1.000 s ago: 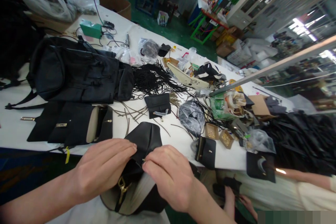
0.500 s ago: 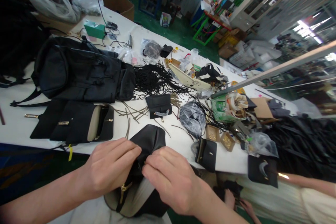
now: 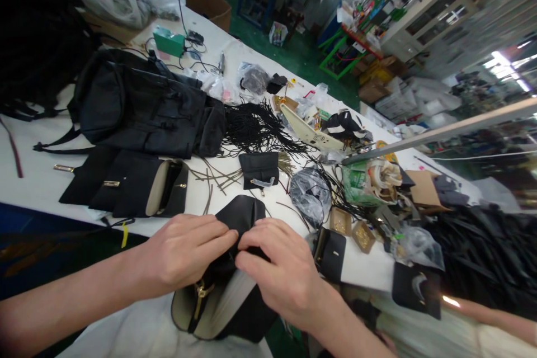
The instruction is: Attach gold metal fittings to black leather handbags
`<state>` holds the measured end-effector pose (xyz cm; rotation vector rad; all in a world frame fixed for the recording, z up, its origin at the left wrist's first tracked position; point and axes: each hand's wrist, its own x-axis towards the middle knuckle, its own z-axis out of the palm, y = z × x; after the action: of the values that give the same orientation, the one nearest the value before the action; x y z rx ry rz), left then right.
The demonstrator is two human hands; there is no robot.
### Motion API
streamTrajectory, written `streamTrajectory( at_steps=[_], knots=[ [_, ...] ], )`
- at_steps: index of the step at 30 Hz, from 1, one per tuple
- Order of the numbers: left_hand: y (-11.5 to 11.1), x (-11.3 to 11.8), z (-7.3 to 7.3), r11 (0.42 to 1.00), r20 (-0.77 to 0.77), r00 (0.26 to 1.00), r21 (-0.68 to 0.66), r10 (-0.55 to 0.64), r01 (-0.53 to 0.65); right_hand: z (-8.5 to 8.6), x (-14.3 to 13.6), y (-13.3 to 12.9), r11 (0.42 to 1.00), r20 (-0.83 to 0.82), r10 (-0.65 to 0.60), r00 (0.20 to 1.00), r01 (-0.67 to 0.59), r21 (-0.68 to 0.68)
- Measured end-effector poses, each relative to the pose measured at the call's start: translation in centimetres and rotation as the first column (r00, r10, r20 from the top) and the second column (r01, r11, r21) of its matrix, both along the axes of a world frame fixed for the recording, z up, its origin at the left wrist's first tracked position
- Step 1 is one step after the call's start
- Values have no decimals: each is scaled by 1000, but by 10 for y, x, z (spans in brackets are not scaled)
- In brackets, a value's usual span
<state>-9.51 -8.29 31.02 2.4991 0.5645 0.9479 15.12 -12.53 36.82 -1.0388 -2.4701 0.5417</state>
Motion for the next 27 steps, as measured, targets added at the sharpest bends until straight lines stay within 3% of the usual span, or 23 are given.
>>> streamTrajectory(
  at_steps=[9, 12, 18, 27],
  knots=[
    [-7, -1, 3, 986, 90, 989, -129, 113, -101, 25, -10, -2, 992, 8, -72, 997, 71, 105],
    [-7, -1, 6, 985, 76, 992, -145, 104, -92, 26, -8, -4, 986, 16, -102, 995, 100, 132],
    [-7, 1, 3, 978, 72, 992, -186, 108, -93, 19, -2, -2, 999, -118, -36, 992, 35, -7],
    [-4, 0, -3, 970, 78, 987, -207, 143, -124, 22, -3, 2, 999, -120, -32, 992, 32, -1]
  ],
)
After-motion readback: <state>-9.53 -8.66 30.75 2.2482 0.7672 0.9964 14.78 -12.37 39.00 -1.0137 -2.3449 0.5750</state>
